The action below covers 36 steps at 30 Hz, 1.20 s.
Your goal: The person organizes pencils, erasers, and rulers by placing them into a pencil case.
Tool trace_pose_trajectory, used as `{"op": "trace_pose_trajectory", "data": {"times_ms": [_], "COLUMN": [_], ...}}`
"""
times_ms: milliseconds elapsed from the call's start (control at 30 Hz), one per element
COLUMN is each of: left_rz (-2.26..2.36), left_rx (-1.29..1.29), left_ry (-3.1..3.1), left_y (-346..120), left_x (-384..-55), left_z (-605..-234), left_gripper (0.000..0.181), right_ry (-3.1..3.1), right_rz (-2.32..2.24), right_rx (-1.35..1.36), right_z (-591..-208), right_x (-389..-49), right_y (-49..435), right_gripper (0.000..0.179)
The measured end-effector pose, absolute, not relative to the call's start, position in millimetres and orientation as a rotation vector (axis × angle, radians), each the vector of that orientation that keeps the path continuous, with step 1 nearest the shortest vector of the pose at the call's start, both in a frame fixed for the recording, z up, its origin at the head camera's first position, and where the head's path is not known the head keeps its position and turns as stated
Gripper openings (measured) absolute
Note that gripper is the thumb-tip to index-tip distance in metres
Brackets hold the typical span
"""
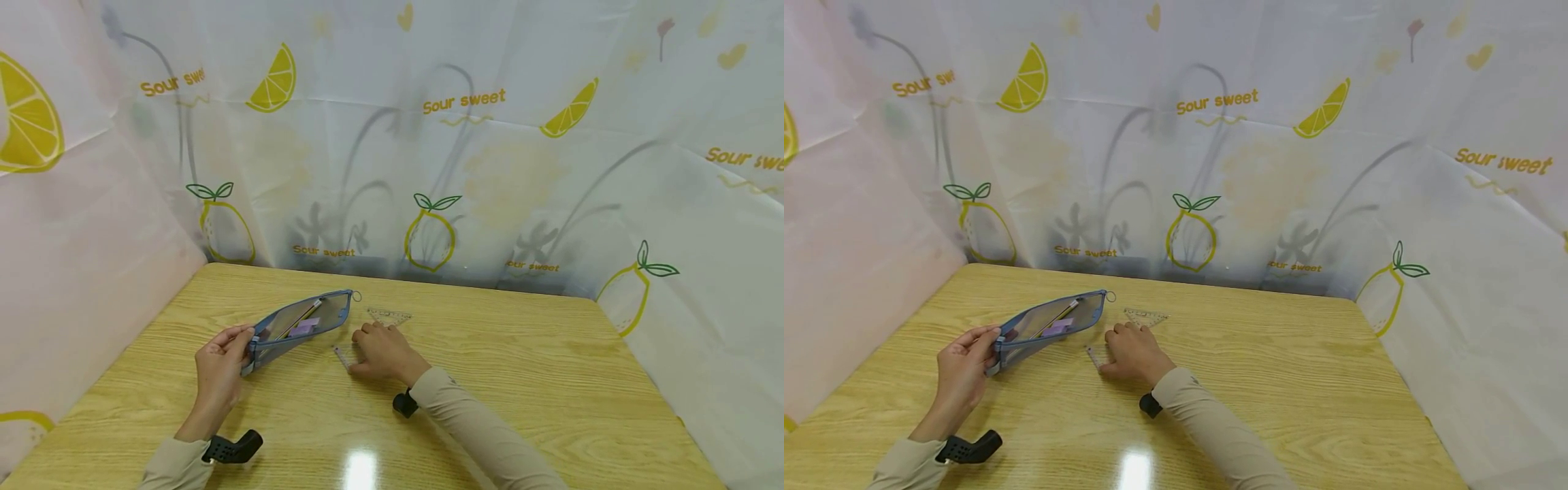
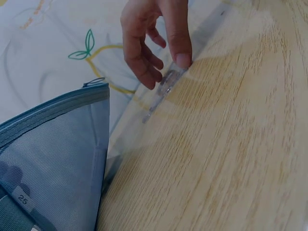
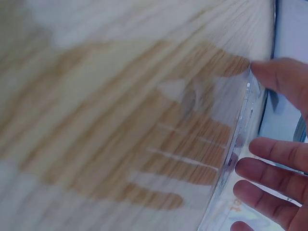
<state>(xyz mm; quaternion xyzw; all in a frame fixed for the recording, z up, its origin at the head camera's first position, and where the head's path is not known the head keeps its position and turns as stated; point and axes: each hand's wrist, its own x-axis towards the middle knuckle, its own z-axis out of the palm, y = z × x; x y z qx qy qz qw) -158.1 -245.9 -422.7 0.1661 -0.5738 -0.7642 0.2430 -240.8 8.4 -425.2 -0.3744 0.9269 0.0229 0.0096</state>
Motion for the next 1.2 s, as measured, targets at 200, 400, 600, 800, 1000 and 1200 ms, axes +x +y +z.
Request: {"op": "trace_pose_trajectory", "data": {"times_ms": [200,400,600,800,1000,1200], "left_rz": [-2.104,-2.117,-2.095,-2.086,-2.070,-2.071], "left_rx": [0.453,0.438,0.440,0.444,0.450,0.444], "left_ry": [-1.558,-1.551,-1.574,-1.576,-1.586,-1.586], "left_y": [-246.4,-247.0,-247.6,-247.2,-247.7,-248.2], "left_x": [-158.3,-157.3,-156.3,-156.5,-156.8,-156.5], "left_z": [-423.6,-423.8,-423.6,-424.5,-425.2,-425.0], "left_gripper": [0.009,0.010,0.010,0.009,0.009,0.010], "right_ry": [2.887,2.881,2.879,2.867,2.879,2.905], "right_rz": [0.079,0.029,-0.036,-0.095,-0.066,-0.017], "right_rx": [-1.175,-1.182,-1.194,-1.170,-1.216,-1.263], "right_z": [-425.1,-426.8,-426.9,-428.3,-427.8,-427.3], "right_x": [-241.2,-241.2,-242.2,-244.1,-243.3,-242.7], "right_y": [6.7,6.4,5.8,4.8,3.3,1.6], "right_gripper": [0.057,0.054,0.047,0.045,0.051,0.053]}}
